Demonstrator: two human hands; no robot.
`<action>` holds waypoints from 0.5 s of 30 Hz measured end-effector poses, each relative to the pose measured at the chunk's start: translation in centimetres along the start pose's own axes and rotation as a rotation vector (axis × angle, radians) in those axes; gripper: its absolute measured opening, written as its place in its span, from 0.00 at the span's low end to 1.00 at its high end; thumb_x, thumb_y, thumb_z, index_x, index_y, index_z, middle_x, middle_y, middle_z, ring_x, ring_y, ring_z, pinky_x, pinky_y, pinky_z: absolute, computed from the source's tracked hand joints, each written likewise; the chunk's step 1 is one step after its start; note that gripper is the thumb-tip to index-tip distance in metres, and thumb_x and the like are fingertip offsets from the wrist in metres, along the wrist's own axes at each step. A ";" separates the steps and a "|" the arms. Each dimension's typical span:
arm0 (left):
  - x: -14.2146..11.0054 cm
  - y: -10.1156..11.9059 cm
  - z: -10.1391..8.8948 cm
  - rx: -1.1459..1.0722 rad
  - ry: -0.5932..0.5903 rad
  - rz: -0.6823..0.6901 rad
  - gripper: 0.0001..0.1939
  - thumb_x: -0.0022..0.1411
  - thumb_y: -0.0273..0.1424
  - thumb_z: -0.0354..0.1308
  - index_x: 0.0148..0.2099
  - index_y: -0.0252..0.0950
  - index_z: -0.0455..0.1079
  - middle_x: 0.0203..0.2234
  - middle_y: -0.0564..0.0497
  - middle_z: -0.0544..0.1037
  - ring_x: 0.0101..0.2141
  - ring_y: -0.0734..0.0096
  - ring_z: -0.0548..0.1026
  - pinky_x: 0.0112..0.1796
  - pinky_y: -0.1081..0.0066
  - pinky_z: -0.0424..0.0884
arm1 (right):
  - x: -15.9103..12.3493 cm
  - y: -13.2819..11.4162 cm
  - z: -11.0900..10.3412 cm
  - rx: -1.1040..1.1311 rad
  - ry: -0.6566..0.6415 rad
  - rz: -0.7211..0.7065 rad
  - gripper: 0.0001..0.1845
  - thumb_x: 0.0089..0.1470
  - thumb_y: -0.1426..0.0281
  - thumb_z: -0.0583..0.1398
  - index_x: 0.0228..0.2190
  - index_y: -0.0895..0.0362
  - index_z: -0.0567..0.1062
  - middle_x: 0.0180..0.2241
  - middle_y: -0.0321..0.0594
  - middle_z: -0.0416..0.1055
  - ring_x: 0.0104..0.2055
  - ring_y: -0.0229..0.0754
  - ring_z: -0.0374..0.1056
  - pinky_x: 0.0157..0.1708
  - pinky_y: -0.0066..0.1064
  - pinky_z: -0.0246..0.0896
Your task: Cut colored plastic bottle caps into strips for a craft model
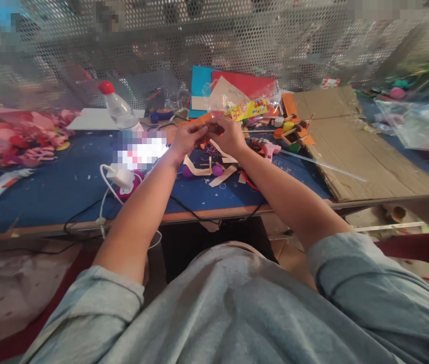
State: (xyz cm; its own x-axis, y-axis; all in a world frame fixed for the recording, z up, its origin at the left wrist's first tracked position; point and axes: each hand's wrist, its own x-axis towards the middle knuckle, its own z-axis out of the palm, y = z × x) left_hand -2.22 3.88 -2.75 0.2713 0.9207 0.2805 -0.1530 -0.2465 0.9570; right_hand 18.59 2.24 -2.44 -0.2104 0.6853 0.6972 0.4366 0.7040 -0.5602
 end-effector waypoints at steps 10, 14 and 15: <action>1.6 -0.8 -1.0 0.079 0.173 0.084 0.28 0.57 0.54 0.86 0.41 0.36 0.84 0.32 0.51 0.86 0.32 0.73 0.84 0.38 0.71 0.80 | 0.7 1.4 0.9 0.107 0.132 0.067 0.06 0.66 0.67 0.69 0.43 0.54 0.87 0.39 0.42 0.85 0.41 0.48 0.80 0.50 0.44 0.79; 3.0 -1.0 -2.9 -0.049 0.508 0.152 0.22 0.65 0.51 0.82 0.43 0.42 0.78 0.36 0.54 0.86 0.35 0.74 0.84 0.39 0.72 0.80 | 2.2 6.3 0.4 0.313 0.448 0.244 0.26 0.77 0.42 0.59 0.47 0.52 0.81 0.40 0.42 0.78 0.34 0.42 0.77 0.41 0.41 0.80; 3.3 -1.0 -3.4 -0.084 0.566 0.140 0.22 0.65 0.51 0.82 0.43 0.43 0.78 0.37 0.54 0.85 0.35 0.74 0.83 0.39 0.72 0.80 | 2.5 7.5 0.1 0.343 0.475 0.260 0.31 0.76 0.37 0.57 0.49 0.51 0.80 0.42 0.43 0.77 0.34 0.42 0.77 0.41 0.41 0.80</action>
State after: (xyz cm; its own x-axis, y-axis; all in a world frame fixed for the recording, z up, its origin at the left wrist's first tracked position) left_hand -4.41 8.20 -3.03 -0.3031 0.9051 0.2983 -0.2316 -0.3736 0.8982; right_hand 21.21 9.21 -4.94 0.3099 0.7394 0.5977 0.1001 0.5997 -0.7939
